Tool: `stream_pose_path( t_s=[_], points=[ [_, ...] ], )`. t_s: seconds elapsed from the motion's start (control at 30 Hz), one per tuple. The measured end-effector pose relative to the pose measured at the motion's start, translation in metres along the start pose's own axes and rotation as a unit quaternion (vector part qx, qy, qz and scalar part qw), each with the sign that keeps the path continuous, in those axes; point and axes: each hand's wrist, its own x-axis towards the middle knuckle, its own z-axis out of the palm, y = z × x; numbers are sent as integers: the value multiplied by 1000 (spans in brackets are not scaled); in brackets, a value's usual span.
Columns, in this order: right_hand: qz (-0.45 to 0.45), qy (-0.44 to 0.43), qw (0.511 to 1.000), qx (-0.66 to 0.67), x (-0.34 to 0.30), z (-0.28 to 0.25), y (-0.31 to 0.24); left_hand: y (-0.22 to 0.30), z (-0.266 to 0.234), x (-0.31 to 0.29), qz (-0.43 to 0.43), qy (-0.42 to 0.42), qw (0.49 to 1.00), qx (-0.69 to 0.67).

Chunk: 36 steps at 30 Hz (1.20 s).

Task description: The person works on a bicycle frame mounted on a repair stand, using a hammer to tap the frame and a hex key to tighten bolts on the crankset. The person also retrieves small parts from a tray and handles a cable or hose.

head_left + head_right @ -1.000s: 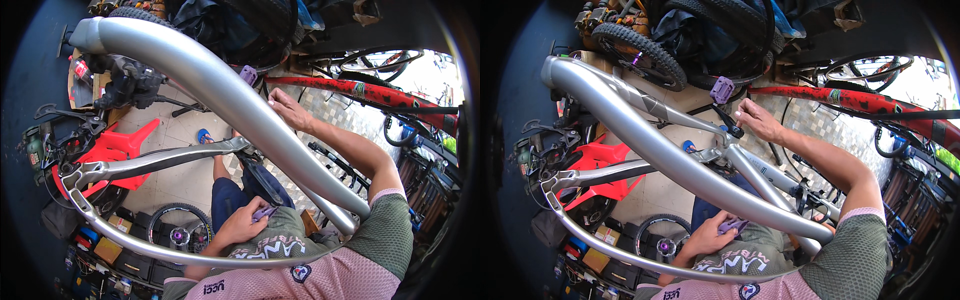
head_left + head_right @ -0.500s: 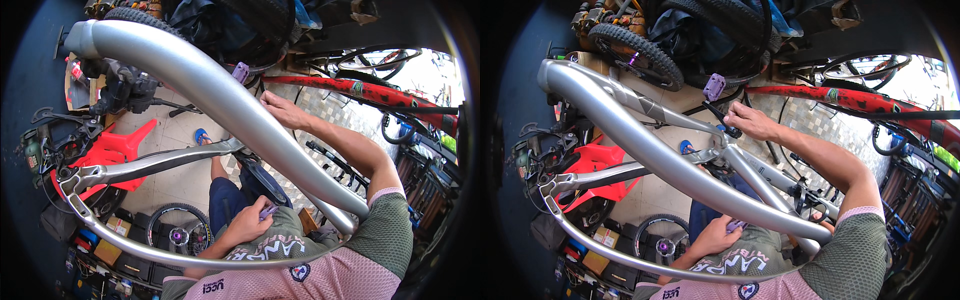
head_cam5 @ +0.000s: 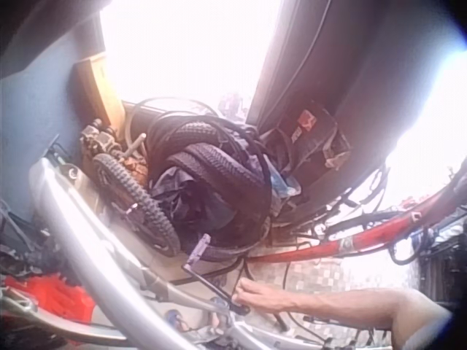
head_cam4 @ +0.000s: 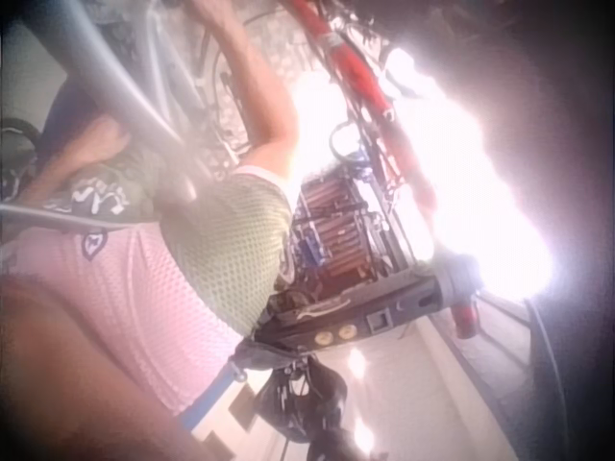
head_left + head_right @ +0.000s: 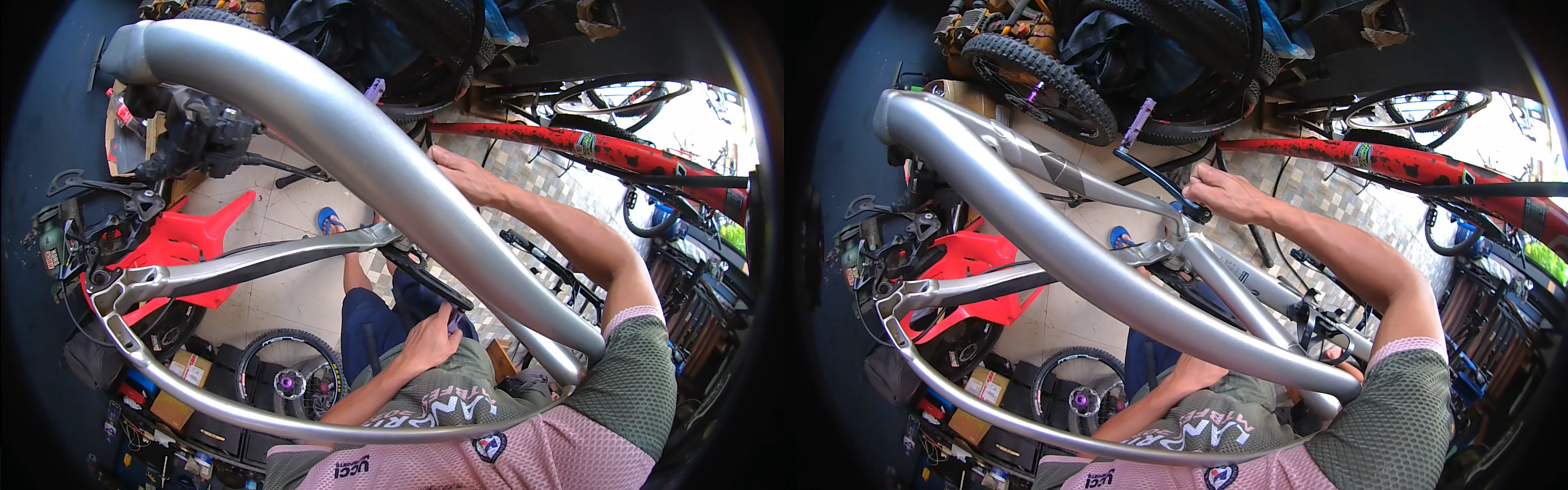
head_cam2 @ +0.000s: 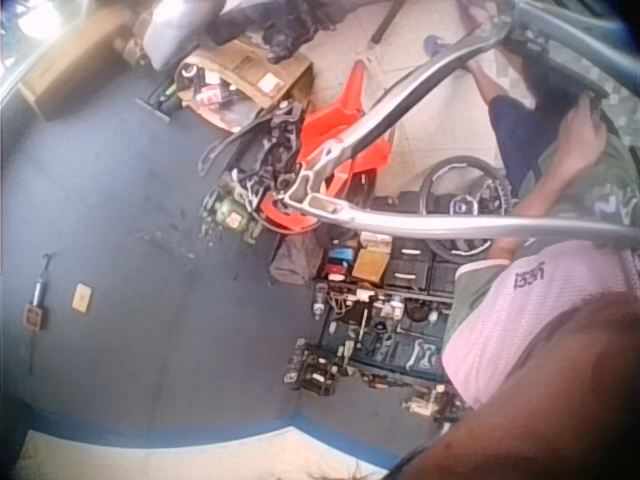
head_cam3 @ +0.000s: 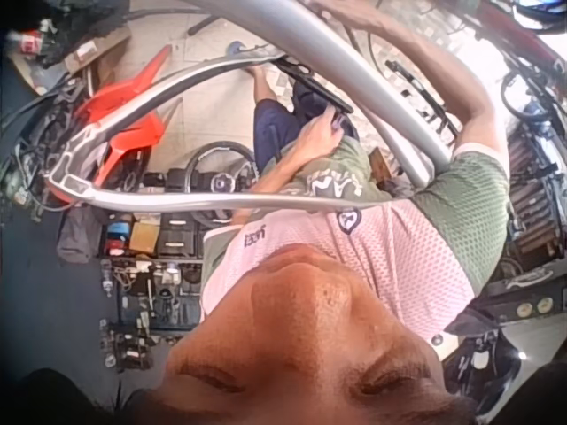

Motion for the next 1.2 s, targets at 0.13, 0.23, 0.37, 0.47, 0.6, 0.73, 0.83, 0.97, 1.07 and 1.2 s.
stream_pose_path(
  t_s=[0.13,0.23,0.37,0.47,0.6,0.73,0.83,0.97,1.07,1.2],
  points=[
    [6,11,1000,9,3,3,4,-9,7,7,12,23,999,20],
    [9,16,1000,11,3,3,7,-17,10,14,21,40,998,54],
    [9,23,999,20,3,4,4,-23,11,22,16,54,996,63],
    [12,29,999,26,3,5,5,-28,13,25,1,47,997,57],
    [16,30,999,24,4,5,7,-28,13,28,-6,64,994,89],
    [16,35,999,20,4,6,10,-34,15,30,15,91,992,86],
    [11,35,999,21,5,6,13,-35,14,32,25,105,990,91],
    [8,33,999,17,7,6,16,-38,15,35,44,131,985,105],
    [12,34,999,19,7,7,15,-50,19,39,45,137,983,112],
    [-6,42,999,33,5,6,10,-65,22,42,40,92,989,111]
  ],
)
